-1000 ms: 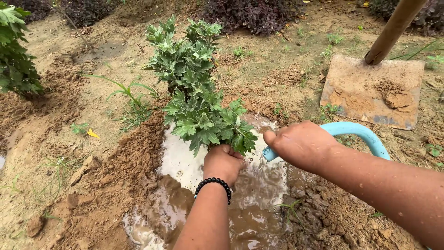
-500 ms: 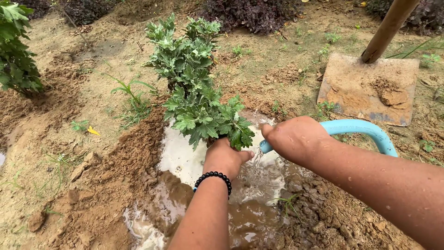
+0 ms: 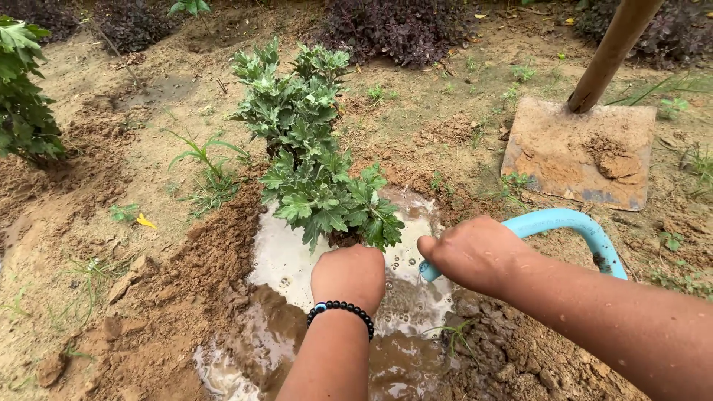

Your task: The person waters a plant with a hose and uses their hands to pack and smooth the wet soil around the base. They continue watering while using their hands to mold the mud around the plant's roots.

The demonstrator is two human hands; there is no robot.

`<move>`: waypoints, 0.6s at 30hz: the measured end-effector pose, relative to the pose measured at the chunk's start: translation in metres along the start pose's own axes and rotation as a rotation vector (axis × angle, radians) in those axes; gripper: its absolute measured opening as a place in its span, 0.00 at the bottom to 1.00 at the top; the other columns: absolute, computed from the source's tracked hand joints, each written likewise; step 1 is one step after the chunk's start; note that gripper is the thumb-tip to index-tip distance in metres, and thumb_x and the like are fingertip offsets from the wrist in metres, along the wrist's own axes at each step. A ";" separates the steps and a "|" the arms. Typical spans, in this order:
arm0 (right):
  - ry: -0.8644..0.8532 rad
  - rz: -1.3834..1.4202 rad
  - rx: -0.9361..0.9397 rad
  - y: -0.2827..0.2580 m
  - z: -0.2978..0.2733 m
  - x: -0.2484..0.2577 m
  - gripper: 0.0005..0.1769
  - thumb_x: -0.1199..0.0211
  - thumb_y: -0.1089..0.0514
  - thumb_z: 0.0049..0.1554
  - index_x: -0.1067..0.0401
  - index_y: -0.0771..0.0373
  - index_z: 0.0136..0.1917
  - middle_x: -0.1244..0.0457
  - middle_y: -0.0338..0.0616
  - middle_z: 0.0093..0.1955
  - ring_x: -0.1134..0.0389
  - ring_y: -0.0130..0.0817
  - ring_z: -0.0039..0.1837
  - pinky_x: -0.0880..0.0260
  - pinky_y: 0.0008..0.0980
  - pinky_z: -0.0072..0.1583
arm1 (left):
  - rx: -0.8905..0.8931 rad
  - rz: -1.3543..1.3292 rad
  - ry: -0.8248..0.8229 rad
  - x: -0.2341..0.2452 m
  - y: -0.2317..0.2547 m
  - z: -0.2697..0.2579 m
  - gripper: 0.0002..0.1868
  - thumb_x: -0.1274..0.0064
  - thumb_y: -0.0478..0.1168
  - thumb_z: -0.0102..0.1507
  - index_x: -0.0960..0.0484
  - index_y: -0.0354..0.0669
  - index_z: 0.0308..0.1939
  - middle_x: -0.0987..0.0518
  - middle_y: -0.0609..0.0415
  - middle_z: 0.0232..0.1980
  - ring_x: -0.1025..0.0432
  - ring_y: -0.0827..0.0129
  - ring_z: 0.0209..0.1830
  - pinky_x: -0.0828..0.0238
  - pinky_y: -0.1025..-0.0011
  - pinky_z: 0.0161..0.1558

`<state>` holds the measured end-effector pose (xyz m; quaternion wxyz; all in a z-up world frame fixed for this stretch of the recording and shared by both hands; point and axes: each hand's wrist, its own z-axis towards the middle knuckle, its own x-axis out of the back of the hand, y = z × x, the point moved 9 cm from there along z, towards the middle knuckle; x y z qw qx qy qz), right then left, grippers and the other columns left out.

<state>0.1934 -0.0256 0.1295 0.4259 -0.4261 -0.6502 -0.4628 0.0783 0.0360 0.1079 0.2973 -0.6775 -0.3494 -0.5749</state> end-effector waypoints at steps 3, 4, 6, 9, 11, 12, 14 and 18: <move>0.027 0.001 0.010 0.003 -0.002 -0.002 0.09 0.43 0.54 0.59 0.35 0.61 0.48 0.31 0.47 0.37 0.26 0.50 0.43 0.27 0.50 0.42 | -0.018 -0.027 -0.094 0.035 0.009 -0.015 0.11 0.45 0.45 0.62 0.13 0.46 0.43 0.16 0.48 0.46 0.20 0.54 0.48 0.22 0.59 0.49; 0.026 -0.001 0.013 0.002 -0.002 0.002 0.09 0.43 0.54 0.59 0.35 0.61 0.48 0.31 0.47 0.37 0.26 0.50 0.43 0.27 0.50 0.42 | -0.016 -0.030 -0.095 0.031 0.009 -0.012 0.11 0.45 0.45 0.62 0.13 0.46 0.43 0.16 0.48 0.46 0.20 0.54 0.48 0.22 0.59 0.49; -0.033 -0.013 -0.040 0.004 -0.003 0.005 0.08 0.43 0.54 0.60 0.35 0.59 0.50 0.30 0.46 0.38 0.26 0.50 0.44 0.27 0.50 0.43 | -0.032 -0.005 -0.062 0.024 0.010 -0.007 0.09 0.49 0.37 0.64 0.12 0.47 0.41 0.16 0.48 0.46 0.20 0.55 0.48 0.22 0.59 0.48; -0.058 -0.013 -0.041 0.000 -0.001 0.009 0.10 0.43 0.53 0.60 0.35 0.60 0.50 0.31 0.47 0.38 0.26 0.49 0.44 0.26 0.49 0.43 | -0.113 0.058 -0.028 0.006 0.015 -0.002 0.10 0.50 0.35 0.65 0.12 0.45 0.42 0.15 0.46 0.47 0.20 0.55 0.48 0.22 0.59 0.48; -0.040 -0.015 -0.024 -0.005 -0.001 0.013 0.09 0.43 0.55 0.60 0.35 0.60 0.51 0.31 0.47 0.38 0.26 0.49 0.44 0.26 0.49 0.42 | -0.114 0.067 -0.057 -0.007 0.015 0.004 0.10 0.50 0.34 0.65 0.13 0.45 0.43 0.16 0.47 0.49 0.20 0.56 0.50 0.22 0.59 0.49; -0.023 -0.017 -0.007 -0.008 -0.001 0.016 0.08 0.43 0.56 0.60 0.35 0.60 0.51 0.31 0.46 0.38 0.26 0.49 0.43 0.26 0.49 0.42 | -0.117 0.074 -0.087 -0.016 0.015 0.006 0.10 0.49 0.34 0.64 0.13 0.45 0.45 0.17 0.48 0.51 0.21 0.57 0.51 0.21 0.60 0.49; -0.022 0.009 -0.001 -0.016 0.000 0.016 0.07 0.43 0.56 0.59 0.35 0.60 0.50 0.31 0.47 0.38 0.26 0.49 0.43 0.26 0.49 0.42 | -0.112 0.072 -0.104 -0.022 0.016 0.006 0.10 0.49 0.33 0.64 0.13 0.45 0.46 0.17 0.48 0.51 0.21 0.57 0.52 0.22 0.60 0.49; 0.045 0.007 0.014 -0.024 0.005 0.019 0.07 0.43 0.56 0.59 0.34 0.59 0.49 0.31 0.48 0.38 0.26 0.50 0.44 0.26 0.49 0.43 | -0.085 0.008 -0.161 -0.015 0.017 0.009 0.11 0.52 0.34 0.67 0.14 0.46 0.48 0.16 0.48 0.52 0.21 0.56 0.53 0.22 0.60 0.51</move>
